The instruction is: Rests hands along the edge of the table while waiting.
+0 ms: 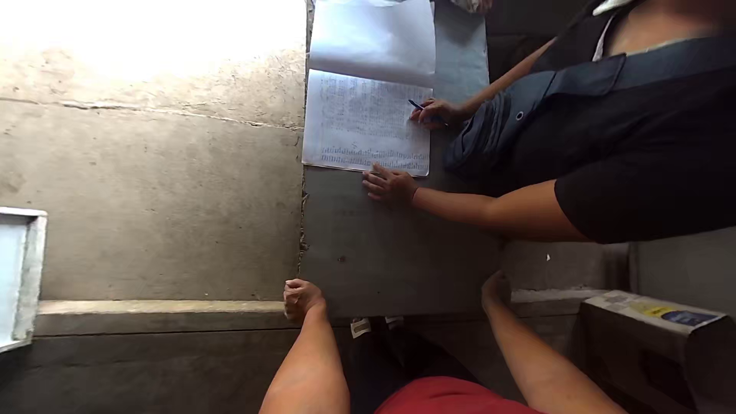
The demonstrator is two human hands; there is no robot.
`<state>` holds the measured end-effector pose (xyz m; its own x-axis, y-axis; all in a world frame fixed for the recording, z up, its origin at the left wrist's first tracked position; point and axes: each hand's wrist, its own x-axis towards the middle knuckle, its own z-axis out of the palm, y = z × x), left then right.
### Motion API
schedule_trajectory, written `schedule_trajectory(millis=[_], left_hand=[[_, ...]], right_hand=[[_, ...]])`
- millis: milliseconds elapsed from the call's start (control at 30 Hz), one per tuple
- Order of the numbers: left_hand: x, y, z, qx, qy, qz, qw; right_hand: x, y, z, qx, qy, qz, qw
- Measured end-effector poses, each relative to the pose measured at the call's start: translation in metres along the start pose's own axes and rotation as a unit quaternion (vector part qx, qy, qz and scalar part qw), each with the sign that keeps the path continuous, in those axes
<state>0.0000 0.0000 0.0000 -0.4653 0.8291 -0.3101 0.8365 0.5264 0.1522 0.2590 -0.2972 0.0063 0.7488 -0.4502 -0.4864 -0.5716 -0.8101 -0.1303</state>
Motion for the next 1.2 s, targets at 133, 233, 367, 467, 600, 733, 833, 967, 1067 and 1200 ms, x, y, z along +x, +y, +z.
schedule_trajectory(millis=[133,233,367,467,600,733,833,967,1067,1200], left_hand=[[0.002,-0.002,0.001,-0.007,-0.004,-0.004,1.000],[0.002,-0.002,0.000,-0.018,-0.014,-0.005,1.000],[0.002,-0.001,0.000,-0.020,-0.013,-0.007,1.000],[0.002,0.000,-0.001,-0.015,-0.011,-0.011,1.000],[0.002,0.001,-0.001,-0.018,-0.008,-0.012,1.000],[0.002,0.001,-0.001,-0.017,-0.012,-0.006,1.000],[0.003,0.000,0.000,-0.017,-0.009,-0.005,1.000],[0.001,0.002,-0.002,-0.009,-0.008,-0.005,1.000],[0.001,0.002,-0.001,-0.007,-0.006,-0.006,1.000],[0.002,0.001,-0.002,-0.010,-0.014,0.003,1.000]], right_hand=[[-0.003,-0.001,-0.001,-0.023,-0.002,-0.011,1.000],[0.004,0.002,0.004,0.003,-0.004,-0.001,1.000],[0.000,0.000,0.001,-0.003,-0.007,0.001,1.000],[-0.001,-0.002,0.001,-0.001,-0.009,-0.003,1.000],[0.001,-0.001,0.003,-0.021,-0.005,-0.002,1.000],[0.000,-0.002,0.004,-0.022,-0.001,-0.004,1.000],[0.000,-0.002,0.004,-0.017,0.005,0.005,1.000],[0.002,-0.001,0.006,-0.024,0.008,0.008,1.000],[0.004,-0.001,0.007,-0.012,0.013,0.007,1.000],[0.000,-0.002,0.004,-0.026,0.006,-0.003,1.000]])
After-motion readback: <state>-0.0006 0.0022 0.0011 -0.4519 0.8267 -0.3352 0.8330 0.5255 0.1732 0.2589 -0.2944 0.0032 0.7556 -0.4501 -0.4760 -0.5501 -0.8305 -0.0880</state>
